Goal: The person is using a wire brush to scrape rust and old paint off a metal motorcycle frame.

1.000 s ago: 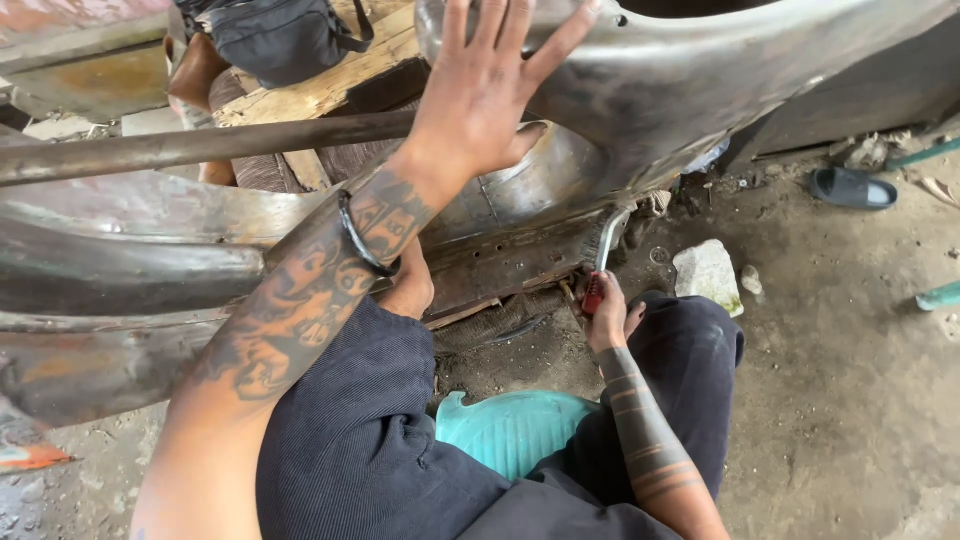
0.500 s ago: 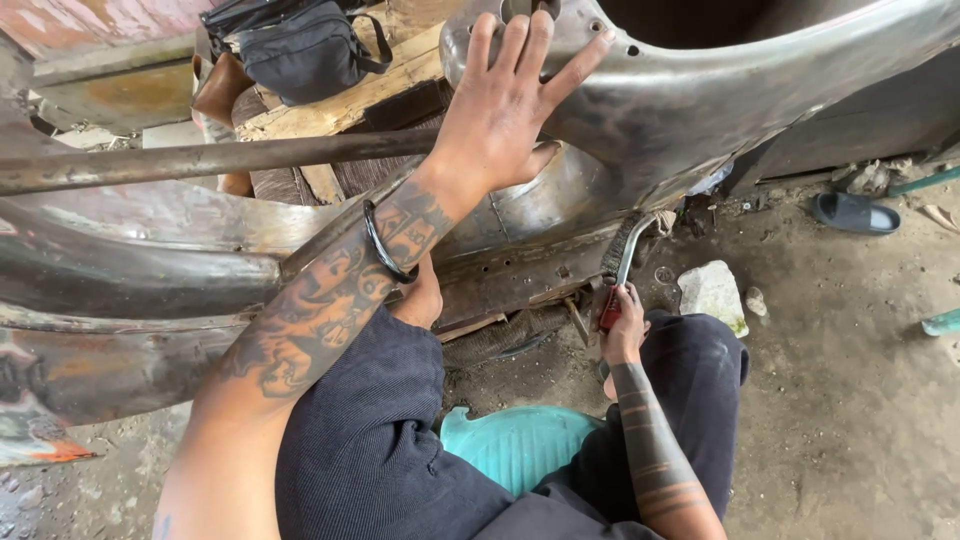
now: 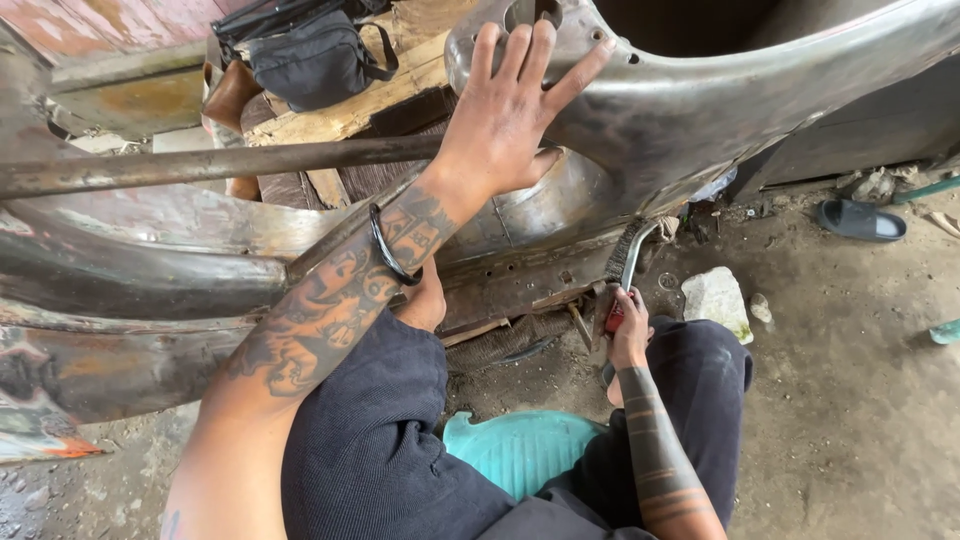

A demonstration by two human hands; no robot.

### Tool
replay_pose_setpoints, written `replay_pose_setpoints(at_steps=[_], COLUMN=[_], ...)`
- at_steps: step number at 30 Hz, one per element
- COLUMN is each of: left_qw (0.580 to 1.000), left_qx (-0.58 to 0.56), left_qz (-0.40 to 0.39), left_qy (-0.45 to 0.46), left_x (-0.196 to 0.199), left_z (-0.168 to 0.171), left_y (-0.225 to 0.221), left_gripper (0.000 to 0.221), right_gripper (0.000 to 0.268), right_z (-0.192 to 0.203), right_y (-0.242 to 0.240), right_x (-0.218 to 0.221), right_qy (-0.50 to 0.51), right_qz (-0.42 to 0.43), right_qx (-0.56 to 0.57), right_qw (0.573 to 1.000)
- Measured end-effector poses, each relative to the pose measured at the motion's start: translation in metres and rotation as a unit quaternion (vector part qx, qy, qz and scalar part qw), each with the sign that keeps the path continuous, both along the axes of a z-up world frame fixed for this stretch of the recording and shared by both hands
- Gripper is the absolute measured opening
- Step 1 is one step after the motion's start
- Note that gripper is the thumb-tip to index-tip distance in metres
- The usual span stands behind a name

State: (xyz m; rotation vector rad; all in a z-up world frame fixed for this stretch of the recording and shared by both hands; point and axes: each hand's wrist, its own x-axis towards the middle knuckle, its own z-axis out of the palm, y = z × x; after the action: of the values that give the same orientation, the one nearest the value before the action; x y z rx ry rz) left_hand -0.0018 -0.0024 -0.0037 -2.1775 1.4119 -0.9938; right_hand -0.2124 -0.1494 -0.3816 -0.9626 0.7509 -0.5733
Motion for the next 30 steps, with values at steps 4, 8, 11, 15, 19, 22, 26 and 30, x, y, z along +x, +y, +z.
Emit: replay_pose_setpoints(at_steps=[4,8,11,15,19,22,26,30], left_qw=[1.0,1.0,1.0,1.0,0.999,0.999,0.999,1.0], left_qx=[0.004,0.006,0.004,0.001,0.009,0.007,0.018,0.002], left_qz=[0.005,0.008,0.005,0.004,0.012,0.01,0.026,0.011], left_qy=[0.008,0.017,0.011,0.022,0.044,0.038,0.032,0.023], left_x=[-0.002,-0.001,0.0,0.001,0.0,-0.001,-0.003,-0.002], left_z=[-0.003,-0.001,-0.003,-0.003,-0.006,-0.005,-0.003,-0.003], left_y=[0.0,-0.001,-0.001,-0.002,-0.003,-0.003,-0.003,-0.003], left_gripper=[0.121,0.121,0.122,0.121,0.121,0.121,0.127,0.126], right_gripper=[0.024,0.029,0.031,0.028,0.024,0.019,0.016,0.014], right_z=[0.003,0.006,0.008,0.008,-0.006,-0.005,0.0,0.003], right_y=[-0.006,-0.004,-0.009,-0.001,-0.007,-0.006,-0.004,0.001], right_x=[-0.006,-0.002,-0.005,-0.003,-0.004,-0.004,-0.002,0.0], right_qy=[0.175,0.065,0.256,0.096,0.098,0.066,0.043,0.016], right_qz=[0.017,-0.019,0.037,0.004,0.006,0.0,0.015,0.02], right_qx=[-0.09,-0.036,-0.129,-0.072,-0.036,-0.031,0.023,0.009], right_qw=[0.98,0.997,0.957,0.993,0.994,0.997,0.999,1.0])
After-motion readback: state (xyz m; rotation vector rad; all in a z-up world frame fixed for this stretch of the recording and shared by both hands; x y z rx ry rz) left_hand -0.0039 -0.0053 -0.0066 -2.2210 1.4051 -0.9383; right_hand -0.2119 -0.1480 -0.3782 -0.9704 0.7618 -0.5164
